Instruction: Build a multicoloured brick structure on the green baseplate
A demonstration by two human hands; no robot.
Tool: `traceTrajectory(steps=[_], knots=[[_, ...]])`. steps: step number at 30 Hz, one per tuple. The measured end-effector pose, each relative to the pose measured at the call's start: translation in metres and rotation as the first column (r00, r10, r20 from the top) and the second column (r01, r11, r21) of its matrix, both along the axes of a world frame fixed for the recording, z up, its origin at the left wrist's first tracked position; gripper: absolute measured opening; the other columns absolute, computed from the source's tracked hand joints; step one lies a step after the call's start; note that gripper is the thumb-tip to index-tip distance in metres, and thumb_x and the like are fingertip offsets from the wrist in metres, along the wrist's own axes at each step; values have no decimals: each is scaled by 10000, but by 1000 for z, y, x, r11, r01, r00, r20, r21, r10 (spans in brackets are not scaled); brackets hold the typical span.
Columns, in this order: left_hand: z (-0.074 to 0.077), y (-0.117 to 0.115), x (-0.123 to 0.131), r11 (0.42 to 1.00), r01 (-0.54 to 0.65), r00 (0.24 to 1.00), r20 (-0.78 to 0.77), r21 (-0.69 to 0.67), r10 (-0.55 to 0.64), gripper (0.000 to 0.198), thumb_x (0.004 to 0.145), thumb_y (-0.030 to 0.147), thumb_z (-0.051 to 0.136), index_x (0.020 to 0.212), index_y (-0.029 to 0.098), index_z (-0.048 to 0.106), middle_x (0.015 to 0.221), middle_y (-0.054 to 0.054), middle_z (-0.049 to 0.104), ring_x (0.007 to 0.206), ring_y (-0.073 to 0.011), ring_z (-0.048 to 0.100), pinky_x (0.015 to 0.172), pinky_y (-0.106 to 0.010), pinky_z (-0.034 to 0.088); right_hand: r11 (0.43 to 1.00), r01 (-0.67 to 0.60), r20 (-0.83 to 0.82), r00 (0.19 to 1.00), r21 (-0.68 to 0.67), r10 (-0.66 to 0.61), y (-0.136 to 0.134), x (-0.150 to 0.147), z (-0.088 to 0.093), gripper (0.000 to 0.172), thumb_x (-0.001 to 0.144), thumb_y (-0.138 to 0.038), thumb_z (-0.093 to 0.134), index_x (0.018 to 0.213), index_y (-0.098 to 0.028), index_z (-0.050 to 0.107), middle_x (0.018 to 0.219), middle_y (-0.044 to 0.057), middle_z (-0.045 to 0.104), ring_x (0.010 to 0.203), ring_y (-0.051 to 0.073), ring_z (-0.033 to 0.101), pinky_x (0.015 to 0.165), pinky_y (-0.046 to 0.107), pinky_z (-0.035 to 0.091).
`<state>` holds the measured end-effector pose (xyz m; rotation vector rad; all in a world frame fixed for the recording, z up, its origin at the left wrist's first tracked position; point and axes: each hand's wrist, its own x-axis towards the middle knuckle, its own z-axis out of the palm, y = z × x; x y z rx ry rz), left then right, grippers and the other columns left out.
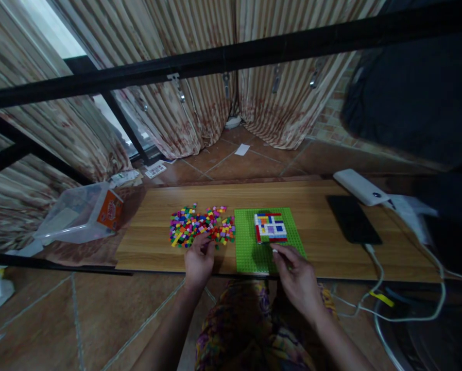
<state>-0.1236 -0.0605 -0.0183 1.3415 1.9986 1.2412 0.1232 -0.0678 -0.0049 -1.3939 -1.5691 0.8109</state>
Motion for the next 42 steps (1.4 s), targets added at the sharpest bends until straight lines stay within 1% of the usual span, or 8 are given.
traceTrajectory(steps=[3, 6, 11, 14, 18, 22, 30, 42], knots=[[-2, -3, 0, 999, 27, 999, -23, 30, -26, 268, 806, 291, 577, 1037, 169, 638, 869, -60, 710, 758, -166, 676, 716, -293, 551, 998, 37, 81, 996, 46, -40, 5, 11, -2, 295, 919, -397, 492, 1075, -226, 675, 1009, 77, 714, 893, 221, 677, 785, 346, 522], [-7, -6, 0, 997, 34, 998, -49, 64, -31, 275, 832, 317, 562, 1053, 174, 637, 890, -66, 711, 792, -170, 678, 742, -299, 551, 992, 85, 142, 985, 90, -97, 15, 14, -3, 291, 920, -414, 490, 1052, -238, 680, 979, 69, 724, 863, 224, 680, 771, 352, 524], [-15, -7, -2, 997, 27, 995, -96, 77, -20, 267, 848, 342, 552, 1027, 170, 650, 920, -81, 718, 834, -181, 682, 771, -313, 553, 963, 109, 161, 975, 245, -152, 35, 5, -7, 239, 911, -388, 524, 969, -257, 715, 1054, 67, 696, 989, 228, 614, 897, 411, 475], [-15, -7, -2, 997, 26, 991, -132, 73, -16, 263, 852, 342, 549, 1021, 169, 652, 942, -81, 719, 845, -179, 682, 783, -312, 551, 946, 147, 133, 972, 289, -192, 42, -1, -15, 205, 893, -372, 559, 934, -266, 730, 1139, 68, 653, 1068, 231, 564, 940, 441, 435], [-14, -7, -2, 997, 37, 986, -164, 69, -26, 251, 862, 335, 539, 1015, 172, 654, 955, -81, 717, 864, -175, 679, 794, -305, 546, 940, 207, 95, 966, 270, -240, 45, -7, -26, 180, 868, -370, 595, 924, -285, 744, 1212, 66, 601, 1136, 236, 522, 975, 467, 395], [-14, -7, -2, 996, 44, 982, -187, 77, -29, 245, 865, 339, 537, 1005, 178, 656, 962, -80, 715, 865, -175, 674, 792, -305, 544, 942, 265, 38, 960, 208, -278, 45, -7, -32, 190, 841, -406, 622, 933, -297, 749, 1236, 58, 576, 1168, 237, 506, 1007, 472, 366], [-12, -6, -2, 997, 34, 980, -197, 69, -20, 239, 854, 337, 543, 998, 189, 664, 922, -64, 716, 790, -165, 671, 732, -281, 538, 946, 302, -86, 952, 118, -293, 50, -4, -34, 176, 804, -393, 642, 868, -271, 752, 1182, 63, 608, 1127, 230, 536, 1003, 455, 381], [-13, -7, -3, 997, 50, 982, -188, 66, -36, 240, 866, 335, 537, 1004, 178, 656, 945, -78, 720, 860, -184, 682, 774, -301, 545, 944, 326, -159, 936, 56, -314, 53, -7, -32, 195, 767, -380, 656, 838, -209, 717, 1086, 86, 638, 1041, 233, 580, 965, 432, 417]])
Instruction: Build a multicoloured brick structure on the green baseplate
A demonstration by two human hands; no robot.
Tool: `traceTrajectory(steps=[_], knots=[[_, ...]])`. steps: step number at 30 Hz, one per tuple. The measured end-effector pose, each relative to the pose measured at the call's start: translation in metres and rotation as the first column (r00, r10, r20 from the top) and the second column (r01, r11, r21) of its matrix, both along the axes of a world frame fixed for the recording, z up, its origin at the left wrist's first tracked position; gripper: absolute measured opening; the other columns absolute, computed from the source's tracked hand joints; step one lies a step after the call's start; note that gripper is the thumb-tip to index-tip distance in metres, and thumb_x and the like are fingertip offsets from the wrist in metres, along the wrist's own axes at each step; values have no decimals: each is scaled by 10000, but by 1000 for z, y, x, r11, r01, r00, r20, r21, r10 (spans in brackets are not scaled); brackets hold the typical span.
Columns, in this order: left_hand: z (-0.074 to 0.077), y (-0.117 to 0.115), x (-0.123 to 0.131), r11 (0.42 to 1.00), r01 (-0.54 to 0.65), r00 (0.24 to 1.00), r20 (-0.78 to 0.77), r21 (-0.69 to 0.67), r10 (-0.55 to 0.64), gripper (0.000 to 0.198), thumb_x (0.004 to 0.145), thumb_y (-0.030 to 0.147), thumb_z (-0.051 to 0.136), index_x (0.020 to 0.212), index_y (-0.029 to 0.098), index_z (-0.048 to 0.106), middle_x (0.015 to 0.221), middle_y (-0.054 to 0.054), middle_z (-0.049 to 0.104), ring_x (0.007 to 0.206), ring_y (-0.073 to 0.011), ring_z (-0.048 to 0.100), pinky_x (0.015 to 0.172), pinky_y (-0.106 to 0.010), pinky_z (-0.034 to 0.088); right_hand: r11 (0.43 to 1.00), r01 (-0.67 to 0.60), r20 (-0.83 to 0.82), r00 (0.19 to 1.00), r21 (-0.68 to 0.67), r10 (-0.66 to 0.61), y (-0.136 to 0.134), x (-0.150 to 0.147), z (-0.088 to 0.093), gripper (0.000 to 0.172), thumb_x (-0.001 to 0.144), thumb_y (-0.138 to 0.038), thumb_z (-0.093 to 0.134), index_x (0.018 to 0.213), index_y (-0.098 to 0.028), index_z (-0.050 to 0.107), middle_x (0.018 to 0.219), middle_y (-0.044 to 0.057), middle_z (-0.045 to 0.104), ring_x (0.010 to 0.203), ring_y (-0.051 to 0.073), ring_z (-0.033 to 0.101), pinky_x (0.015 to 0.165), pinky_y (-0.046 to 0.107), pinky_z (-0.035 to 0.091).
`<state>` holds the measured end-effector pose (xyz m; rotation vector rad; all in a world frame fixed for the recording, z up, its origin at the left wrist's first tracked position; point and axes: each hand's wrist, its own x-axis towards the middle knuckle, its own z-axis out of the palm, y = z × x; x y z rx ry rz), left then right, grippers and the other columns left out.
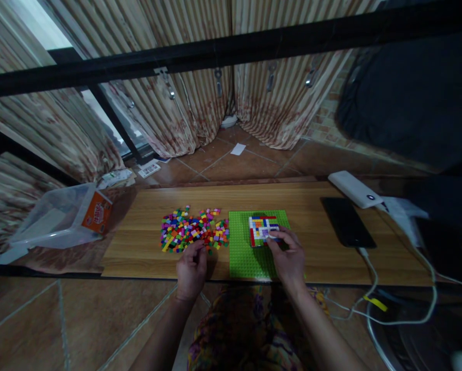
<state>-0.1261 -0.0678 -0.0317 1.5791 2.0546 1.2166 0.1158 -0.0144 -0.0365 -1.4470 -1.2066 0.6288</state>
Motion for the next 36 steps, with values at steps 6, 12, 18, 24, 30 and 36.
traceTrajectory(steps=[6, 12, 18, 24, 30, 36], knots=[[-3, 1, -1, 1000, 3, 1000, -11, 23, -3, 247, 856, 331, 546, 1016, 184, 662, 908, -61, 718, 823, -175, 678, 754, -292, 547, 1000, -4, -3, 1000, -1, 4, -1, 1, 0, 196, 785, -378, 626, 841, -211, 713, 1070, 80, 647, 1034, 231, 586, 965, 428, 417], [-5, 1, -2, 1000, 12, 1000, -7, 19, -12, 251, 860, 329, 544, 1022, 179, 663, 923, -62, 721, 833, -172, 679, 761, -290, 546, 1000, 16, -1, 1000, 8, -16, -1, 0, -1, 196, 785, -383, 628, 828, -211, 713, 1050, 77, 650, 1014, 228, 590, 949, 418, 426], [-7, 1, -1, 1000, -6, 998, 56, 17, 5, 215, 862, 302, 547, 999, 181, 660, 950, -65, 719, 872, -168, 677, 796, -290, 544, 1000, -16, 21, 1000, 23, 16, -4, 3, 0, 217, 798, -397, 617, 861, -216, 718, 1057, 75, 656, 1022, 229, 590, 948, 431, 429], [-3, -14, -3, 999, -3, 992, 123, 34, -1, 198, 870, 269, 530, 1000, 193, 657, 1007, -64, 714, 926, -162, 671, 821, -281, 535, 998, -2, -11, 1000, 58, 3, -13, 12, -4, 238, 805, -388, 623, 920, -203, 718, 1107, 88, 658, 1042, 234, 602, 963, 439, 428], [9, -27, -29, 975, -219, 975, 32, -24, 220, 192, 857, 255, 523, 978, 189, 657, 907, -41, 713, 825, -153, 669, 762, -263, 525, 995, 33, 16, 999, 95, -35, -14, 15, -11, 220, 799, -378, 635, 875, -190, 719, 1034, 88, 681, 984, 235, 622, 960, 445, 434], [19, -15, -63, 967, -241, 960, -163, -75, 227, 239, 865, 200, 476, 999, 184, 673, 972, -63, 671, 896, -165, 646, 814, -268, 501, 997, 19, 42, 999, 81, -22, -14, 15, -10, 233, 802, -386, 626, 880, -185, 716, 1033, 92, 680, 981, 240, 623, 957, 449, 440]])
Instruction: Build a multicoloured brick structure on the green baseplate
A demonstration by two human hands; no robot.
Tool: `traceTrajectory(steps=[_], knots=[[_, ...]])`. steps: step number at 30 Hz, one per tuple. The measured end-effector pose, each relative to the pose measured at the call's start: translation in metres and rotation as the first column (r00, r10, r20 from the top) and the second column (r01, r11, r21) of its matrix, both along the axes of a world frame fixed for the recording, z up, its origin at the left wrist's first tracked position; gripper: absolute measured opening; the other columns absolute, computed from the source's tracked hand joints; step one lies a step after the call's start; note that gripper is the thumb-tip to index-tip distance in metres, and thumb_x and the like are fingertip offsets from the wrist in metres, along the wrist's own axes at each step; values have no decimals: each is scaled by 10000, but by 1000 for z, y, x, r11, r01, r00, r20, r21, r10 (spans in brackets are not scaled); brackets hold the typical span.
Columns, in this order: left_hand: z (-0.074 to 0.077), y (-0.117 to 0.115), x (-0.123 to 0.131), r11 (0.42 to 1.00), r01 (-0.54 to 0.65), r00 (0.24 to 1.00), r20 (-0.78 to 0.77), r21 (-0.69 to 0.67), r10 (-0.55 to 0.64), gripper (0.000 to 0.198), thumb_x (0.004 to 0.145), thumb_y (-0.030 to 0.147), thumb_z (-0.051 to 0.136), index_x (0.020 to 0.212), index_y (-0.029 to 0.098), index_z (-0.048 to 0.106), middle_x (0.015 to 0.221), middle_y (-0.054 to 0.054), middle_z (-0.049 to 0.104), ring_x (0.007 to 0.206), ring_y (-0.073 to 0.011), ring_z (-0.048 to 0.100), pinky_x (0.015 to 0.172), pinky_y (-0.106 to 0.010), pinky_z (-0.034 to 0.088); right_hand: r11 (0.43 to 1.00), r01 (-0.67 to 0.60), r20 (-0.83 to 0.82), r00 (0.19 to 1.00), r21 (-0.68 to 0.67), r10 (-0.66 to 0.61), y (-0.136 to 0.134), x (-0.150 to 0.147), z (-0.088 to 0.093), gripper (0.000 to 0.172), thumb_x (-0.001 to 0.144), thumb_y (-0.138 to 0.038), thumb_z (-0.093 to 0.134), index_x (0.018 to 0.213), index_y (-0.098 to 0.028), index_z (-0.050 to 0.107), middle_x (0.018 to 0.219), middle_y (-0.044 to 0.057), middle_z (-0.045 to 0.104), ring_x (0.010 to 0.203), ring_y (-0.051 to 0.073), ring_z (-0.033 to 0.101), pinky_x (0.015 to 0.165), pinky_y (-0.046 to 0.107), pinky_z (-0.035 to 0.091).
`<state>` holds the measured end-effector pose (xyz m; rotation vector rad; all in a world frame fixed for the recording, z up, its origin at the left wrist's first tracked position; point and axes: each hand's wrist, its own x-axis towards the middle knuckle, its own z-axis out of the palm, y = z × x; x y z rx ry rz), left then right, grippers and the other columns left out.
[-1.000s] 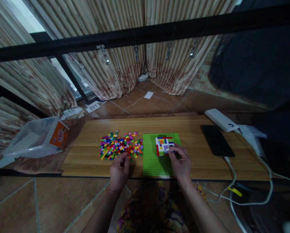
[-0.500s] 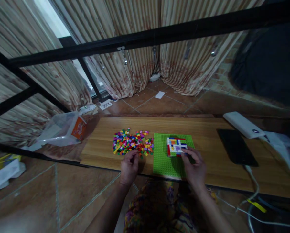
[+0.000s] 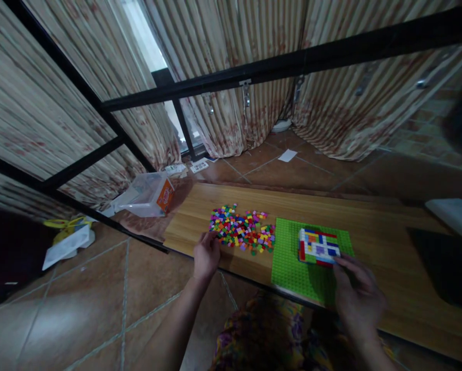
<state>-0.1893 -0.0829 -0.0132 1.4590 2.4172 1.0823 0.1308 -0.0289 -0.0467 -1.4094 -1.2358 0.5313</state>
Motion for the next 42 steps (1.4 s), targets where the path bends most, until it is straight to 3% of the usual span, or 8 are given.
traceTrajectory(steps=[3, 8, 14, 28, 36, 42], knots=[[4, 10, -6, 991, 79, 991, -101, -106, -90, 255, 873, 189, 464, 991, 198, 690, 1049, -78, 643, 956, -183, 630, 847, -283, 489, 1000, -2, 5, 1000, 1, 2, 0, 0, -1, 236, 799, -389, 629, 874, -183, 715, 1020, 90, 680, 977, 239, 622, 953, 447, 441], [5, 19, -7, 974, 91, 979, -159, -208, -125, 238, 870, 206, 500, 1024, 199, 680, 1077, -85, 617, 1003, -199, 610, 896, -301, 481, 1000, 10, -5, 1000, 11, -10, 2, 1, -3, 227, 791, -393, 638, 837, -185, 716, 994, 87, 688, 944, 237, 632, 929, 442, 453], [6, 16, -4, 967, 108, 976, -159, -232, -148, 293, 849, 165, 503, 1100, 201, 650, 1131, -86, 607, 1041, -201, 605, 920, -304, 480, 1000, 7, 15, 1000, 9, -7, 2, 2, -5, 237, 800, -400, 628, 846, -186, 719, 995, 82, 694, 943, 232, 635, 929, 437, 455], [14, 39, 4, 954, -41, 977, -212, -298, -24, 331, 815, 157, 518, 1110, 189, 666, 1088, -120, 672, 972, -231, 650, 869, -326, 490, 1000, -18, -9, 1000, 2, 18, 0, 1, 0, 240, 813, -396, 620, 856, -181, 716, 1004, 89, 676, 962, 232, 625, 943, 449, 449], [10, 43, -3, 959, -27, 992, -127, -283, -10, 366, 801, 151, 547, 1152, 175, 650, 1134, -124, 679, 1021, -238, 647, 886, -333, 485, 1000, -10, -15, 1000, -6, 10, -1, -1, 3, 236, 813, -396, 618, 840, -181, 711, 1011, 87, 675, 963, 227, 626, 935, 438, 451], [7, 39, -8, 978, 19, 984, -169, -209, -55, 343, 858, 160, 480, 1172, 187, 615, 1084, -93, 683, 1029, -214, 624, 913, -330, 474, 1000, -14, -30, 999, -1, 14, 1, -1, 2, 235, 811, -403, 618, 832, -188, 711, 994, 83, 685, 953, 233, 631, 926, 449, 458]])
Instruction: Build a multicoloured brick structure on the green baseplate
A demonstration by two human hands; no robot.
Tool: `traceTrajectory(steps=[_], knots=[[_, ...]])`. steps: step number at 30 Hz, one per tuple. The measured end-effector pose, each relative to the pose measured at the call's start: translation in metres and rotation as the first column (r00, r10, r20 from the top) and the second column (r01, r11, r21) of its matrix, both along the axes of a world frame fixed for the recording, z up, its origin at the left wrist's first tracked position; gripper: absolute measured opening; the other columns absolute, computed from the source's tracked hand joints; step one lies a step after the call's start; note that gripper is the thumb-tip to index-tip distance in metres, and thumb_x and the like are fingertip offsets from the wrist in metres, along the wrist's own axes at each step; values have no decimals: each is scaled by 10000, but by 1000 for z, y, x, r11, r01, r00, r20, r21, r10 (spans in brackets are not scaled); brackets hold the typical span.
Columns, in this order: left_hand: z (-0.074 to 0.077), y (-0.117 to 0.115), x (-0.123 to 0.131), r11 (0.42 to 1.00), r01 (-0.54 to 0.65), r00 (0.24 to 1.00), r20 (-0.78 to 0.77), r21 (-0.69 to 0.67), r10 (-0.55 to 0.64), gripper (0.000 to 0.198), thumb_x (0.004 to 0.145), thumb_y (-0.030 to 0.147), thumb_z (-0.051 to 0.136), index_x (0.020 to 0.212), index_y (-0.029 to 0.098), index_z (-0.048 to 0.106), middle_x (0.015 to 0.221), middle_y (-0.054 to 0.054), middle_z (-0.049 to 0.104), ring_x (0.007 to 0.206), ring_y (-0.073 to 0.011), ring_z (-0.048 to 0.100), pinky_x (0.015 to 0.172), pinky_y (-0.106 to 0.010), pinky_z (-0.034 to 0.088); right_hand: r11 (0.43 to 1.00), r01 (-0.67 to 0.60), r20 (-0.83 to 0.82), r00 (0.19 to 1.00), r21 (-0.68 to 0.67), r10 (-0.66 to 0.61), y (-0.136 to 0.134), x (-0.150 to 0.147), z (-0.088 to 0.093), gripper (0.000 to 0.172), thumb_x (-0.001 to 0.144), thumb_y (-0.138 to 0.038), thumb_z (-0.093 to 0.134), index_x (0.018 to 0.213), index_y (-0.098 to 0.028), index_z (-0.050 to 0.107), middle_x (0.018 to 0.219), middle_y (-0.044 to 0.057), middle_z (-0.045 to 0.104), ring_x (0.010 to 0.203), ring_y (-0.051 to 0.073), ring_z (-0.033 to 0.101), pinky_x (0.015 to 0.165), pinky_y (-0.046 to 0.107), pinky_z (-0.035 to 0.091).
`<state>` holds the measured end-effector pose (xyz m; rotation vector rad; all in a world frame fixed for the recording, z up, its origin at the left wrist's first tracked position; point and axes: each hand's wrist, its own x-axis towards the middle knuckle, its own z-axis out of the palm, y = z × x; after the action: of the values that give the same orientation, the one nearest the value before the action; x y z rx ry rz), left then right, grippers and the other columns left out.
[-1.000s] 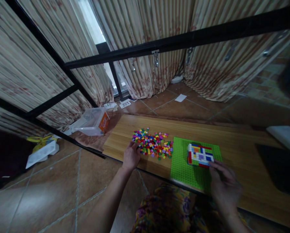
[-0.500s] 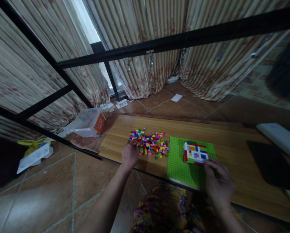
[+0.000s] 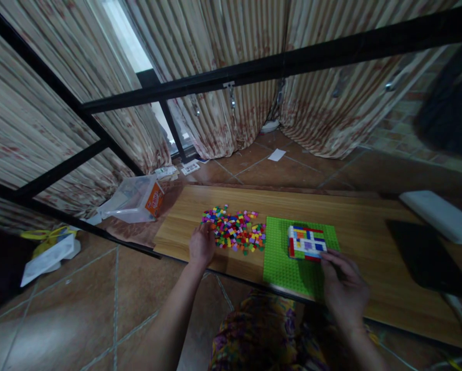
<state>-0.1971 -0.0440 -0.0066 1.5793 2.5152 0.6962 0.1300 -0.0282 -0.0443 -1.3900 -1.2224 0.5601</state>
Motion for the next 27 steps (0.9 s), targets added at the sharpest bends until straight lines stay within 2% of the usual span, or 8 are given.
traceTrajectory(steps=[7, 19, 24, 27], knots=[[-8, -3, -2, 998, 57, 998, -11, 0, -57, 315, 842, 139, 487, 1111, 204, 637, 1091, -88, 675, 1060, -226, 603, 933, -357, 472, 1000, -12, -4, 1000, 1, 12, 0, 1, -3, 243, 810, -412, 617, 836, -191, 712, 1002, 81, 685, 958, 234, 632, 937, 456, 452], [-3, 0, -6, 992, 118, 993, 37, -41, -116, 248, 803, 166, 566, 1029, 203, 661, 995, -69, 696, 935, -188, 637, 877, -322, 486, 1000, -15, 10, 1000, -22, 16, -1, 1, 1, 248, 808, -414, 614, 843, -187, 709, 1007, 84, 679, 959, 234, 627, 937, 454, 447], [-7, 6, -8, 989, 90, 995, 53, -115, -84, 317, 776, 141, 572, 1075, 202, 657, 993, -75, 706, 989, -211, 645, 899, -323, 479, 1000, -15, 22, 1000, -19, 15, -1, 1, 0, 255, 818, -422, 605, 846, -192, 711, 1018, 87, 679, 970, 233, 619, 941, 455, 444], [-9, 8, -9, 990, 82, 996, 47, -111, -78, 324, 780, 142, 555, 1083, 192, 657, 1021, -92, 705, 1008, -223, 644, 895, -330, 483, 1000, -18, 7, 1000, -15, 18, -1, 0, -2, 253, 816, -423, 609, 841, -192, 708, 1007, 86, 679, 971, 236, 620, 937, 452, 449]])
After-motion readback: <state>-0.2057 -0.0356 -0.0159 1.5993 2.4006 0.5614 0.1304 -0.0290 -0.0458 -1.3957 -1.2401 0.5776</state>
